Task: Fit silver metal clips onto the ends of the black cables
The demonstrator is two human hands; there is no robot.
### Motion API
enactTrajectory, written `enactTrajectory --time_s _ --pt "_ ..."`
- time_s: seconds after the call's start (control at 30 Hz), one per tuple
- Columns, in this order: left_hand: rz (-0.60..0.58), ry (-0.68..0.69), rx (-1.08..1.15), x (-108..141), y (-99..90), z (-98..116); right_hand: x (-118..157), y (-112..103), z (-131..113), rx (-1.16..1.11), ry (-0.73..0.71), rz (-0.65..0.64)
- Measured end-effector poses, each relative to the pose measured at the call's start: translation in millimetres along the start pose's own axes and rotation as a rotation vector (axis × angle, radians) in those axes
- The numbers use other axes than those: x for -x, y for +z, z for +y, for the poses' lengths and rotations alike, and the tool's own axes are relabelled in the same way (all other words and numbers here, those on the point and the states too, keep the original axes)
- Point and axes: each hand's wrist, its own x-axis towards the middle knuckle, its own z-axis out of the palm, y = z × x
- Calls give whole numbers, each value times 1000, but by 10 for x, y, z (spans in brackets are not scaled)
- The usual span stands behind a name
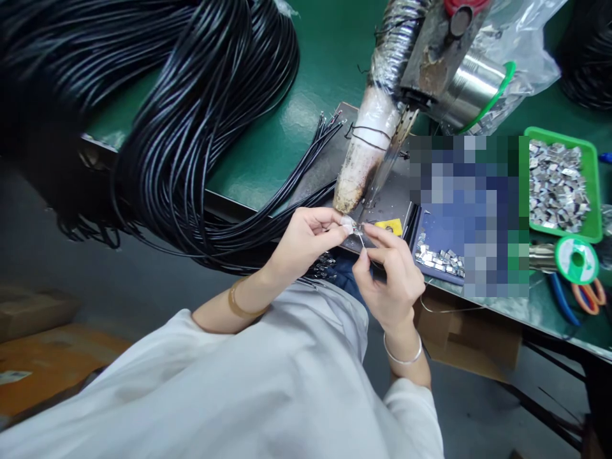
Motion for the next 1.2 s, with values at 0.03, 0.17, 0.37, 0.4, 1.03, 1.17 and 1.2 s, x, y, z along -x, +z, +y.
enactTrajectory --time_s 0.03,0.17,0.37,0.4,1.03,1.17,1.2 --pt "0 -3 -5 3 -1 0 -1 -3 2 2 7 3" --pt "-13 -9 -76 17 -16 14 5 -19 8 3 27 3" --pt "-4 -42 -56 4 -13 4 30 -24 23 56 -15 -7" --pt "5 -46 -49 -2 -7 -4 31 -22 24 65 -19 1" --pt "37 -32 -67 2 31 -13 0 -8 -17 70 -11 36" --pt "-6 -37 -16 -19 12 21 26 -19 2 60 -20 -13" --pt "-17 -36 -6 -22 7 25 31 -20 7 59 -19 -19"
